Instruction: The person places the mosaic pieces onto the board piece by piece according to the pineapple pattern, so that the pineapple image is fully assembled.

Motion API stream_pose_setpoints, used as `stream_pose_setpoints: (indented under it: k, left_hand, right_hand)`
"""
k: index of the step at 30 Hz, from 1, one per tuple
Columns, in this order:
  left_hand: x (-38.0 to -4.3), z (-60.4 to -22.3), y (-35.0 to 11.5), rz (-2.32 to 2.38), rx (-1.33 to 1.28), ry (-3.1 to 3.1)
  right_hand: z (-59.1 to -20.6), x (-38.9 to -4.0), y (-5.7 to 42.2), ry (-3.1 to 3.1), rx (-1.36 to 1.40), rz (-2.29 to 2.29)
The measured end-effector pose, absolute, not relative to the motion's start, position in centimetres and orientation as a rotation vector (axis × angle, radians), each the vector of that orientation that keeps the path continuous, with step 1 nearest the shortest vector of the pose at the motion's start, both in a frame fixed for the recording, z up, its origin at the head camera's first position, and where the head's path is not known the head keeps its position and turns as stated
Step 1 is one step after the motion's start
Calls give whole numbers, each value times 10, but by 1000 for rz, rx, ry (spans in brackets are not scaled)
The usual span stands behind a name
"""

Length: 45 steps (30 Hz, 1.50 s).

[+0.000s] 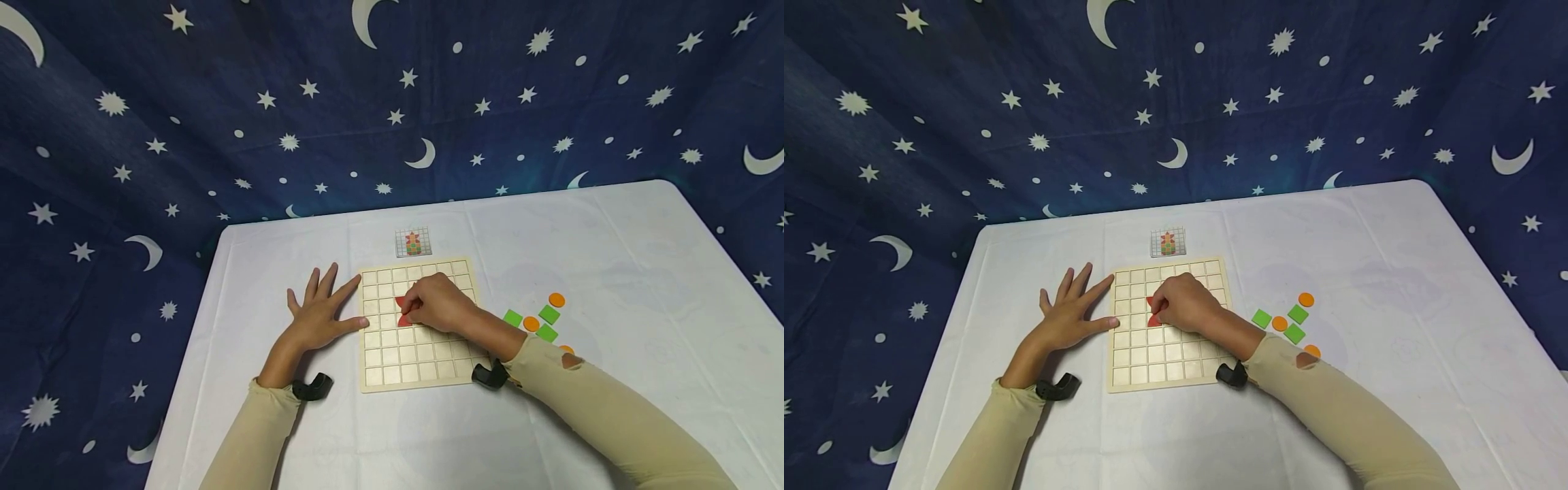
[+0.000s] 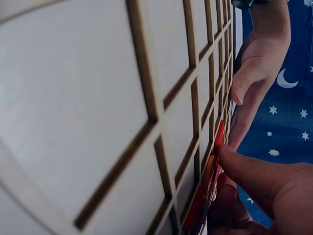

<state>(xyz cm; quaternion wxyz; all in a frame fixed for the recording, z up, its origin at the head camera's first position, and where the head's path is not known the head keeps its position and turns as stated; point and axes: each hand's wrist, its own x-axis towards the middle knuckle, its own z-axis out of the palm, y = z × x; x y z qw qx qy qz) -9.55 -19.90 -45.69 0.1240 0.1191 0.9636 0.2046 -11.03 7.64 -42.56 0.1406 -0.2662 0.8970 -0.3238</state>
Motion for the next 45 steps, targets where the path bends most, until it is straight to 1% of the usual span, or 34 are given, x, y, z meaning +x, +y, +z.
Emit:
stream_pose_setpoints:
  k: [13,17,22,28,32,37,41,45]
  left_hand:
    - [-96,-457,-197,595,339,2805]
    - [-95,-457,-197,603,341,2803]
    - [-95,-458,-198,598,343,2804]
    - [-94,-458,-198,583,340,2817]
    - [-94,-459,-198,583,332,2822]
    - [-94,-459,-198,588,332,2820]
    - [-95,-458,-198,595,338,2815]
    - [-95,-458,-198,595,337,2812]
  right_hand:
    - [-424,-108,83,2600,-793,-971]
    - [-417,-109,92,2632,-790,-1000]
    - [-399,-116,122,2653,-728,-1026]
    - [-385,-123,169,2641,-745,-929]
    - [-389,-123,198,2629,-728,-868]
    - [-404,-119,226,2583,-638,-815]
    - [-413,-116,243,2526,-621,-794]
    - [-415,-114,251,2479,-651,-784]
